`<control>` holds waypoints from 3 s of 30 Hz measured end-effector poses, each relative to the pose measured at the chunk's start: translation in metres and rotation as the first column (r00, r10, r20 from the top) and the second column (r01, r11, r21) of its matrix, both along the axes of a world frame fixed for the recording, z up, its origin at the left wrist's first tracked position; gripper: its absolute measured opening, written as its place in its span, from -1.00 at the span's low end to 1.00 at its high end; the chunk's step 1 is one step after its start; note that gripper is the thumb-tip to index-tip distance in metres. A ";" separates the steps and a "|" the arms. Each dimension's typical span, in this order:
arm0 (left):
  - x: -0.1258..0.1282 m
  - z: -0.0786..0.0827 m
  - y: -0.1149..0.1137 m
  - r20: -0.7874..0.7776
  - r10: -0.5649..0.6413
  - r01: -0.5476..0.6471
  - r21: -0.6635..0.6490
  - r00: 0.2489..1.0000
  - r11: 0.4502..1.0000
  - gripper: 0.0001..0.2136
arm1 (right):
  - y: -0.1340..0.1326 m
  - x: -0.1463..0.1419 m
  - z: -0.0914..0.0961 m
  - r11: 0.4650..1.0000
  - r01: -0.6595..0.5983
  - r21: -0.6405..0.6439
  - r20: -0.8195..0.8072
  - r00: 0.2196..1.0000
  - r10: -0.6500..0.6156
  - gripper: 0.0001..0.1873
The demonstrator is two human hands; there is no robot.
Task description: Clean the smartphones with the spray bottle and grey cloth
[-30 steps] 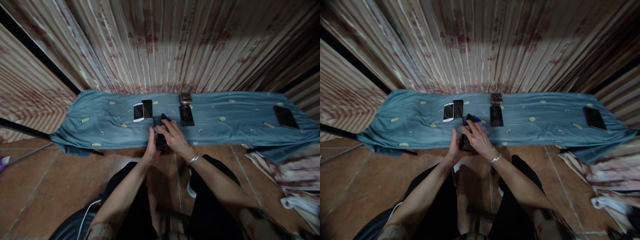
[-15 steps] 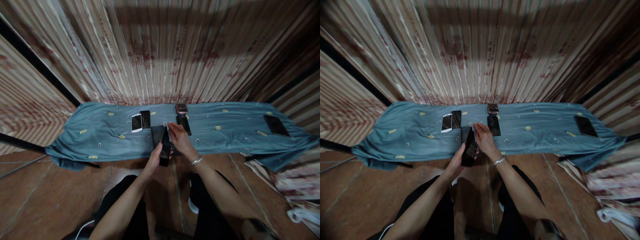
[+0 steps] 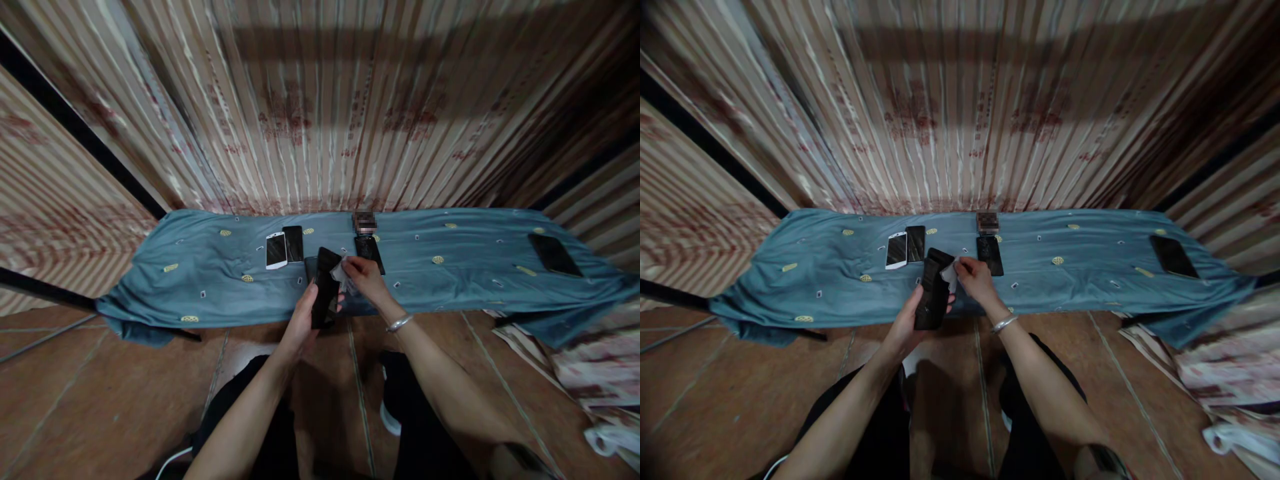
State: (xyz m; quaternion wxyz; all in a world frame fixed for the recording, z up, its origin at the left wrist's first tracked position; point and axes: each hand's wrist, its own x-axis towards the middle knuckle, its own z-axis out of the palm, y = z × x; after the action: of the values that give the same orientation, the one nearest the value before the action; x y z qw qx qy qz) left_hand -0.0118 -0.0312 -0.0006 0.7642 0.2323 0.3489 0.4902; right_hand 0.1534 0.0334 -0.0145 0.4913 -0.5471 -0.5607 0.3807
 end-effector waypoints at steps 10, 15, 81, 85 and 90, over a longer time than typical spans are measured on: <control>0.003 0.009 0.006 0.154 0.118 -0.134 0.099 0.981 0.986 -0.67 | -0.010 -0.021 0.001 0.978 -0.146 -0.148 -0.270 0.957 0.102 -0.51; -0.007 0.018 0.012 0.187 0.155 -0.156 -0.011 0.970 0.988 -0.70 | -0.021 -0.032 -0.002 0.958 -0.203 -0.204 -0.311 0.941 0.133 -0.54; 0.000 0.019 0.013 0.139 0.155 -0.125 -0.200 0.978 0.972 -0.47 | -0.079 -0.057 0.009 0.699 -0.402 0.591 0.675 0.721 -0.156 -0.66; 0.001 0.022 0.011 0.142 0.165 -0.136 -0.195 0.976 0.971 -0.39 | -0.078 -0.055 0.006 0.697 -0.406 0.590 0.673 0.724 -0.148 -0.62; 0.001 0.017 0.010 0.202 0.139 -0.103 -0.183 0.969 0.978 -0.35 | -0.076 -0.054 0.008 0.697 -0.376 0.610 0.647 0.744 -0.165 -0.64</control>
State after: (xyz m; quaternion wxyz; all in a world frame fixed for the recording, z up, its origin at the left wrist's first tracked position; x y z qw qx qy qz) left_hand -0.0113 -0.0208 0.0167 0.7829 0.0901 0.3191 0.5265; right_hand 0.0990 -0.0429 -0.0069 0.4072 -0.3766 -0.8304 -0.0537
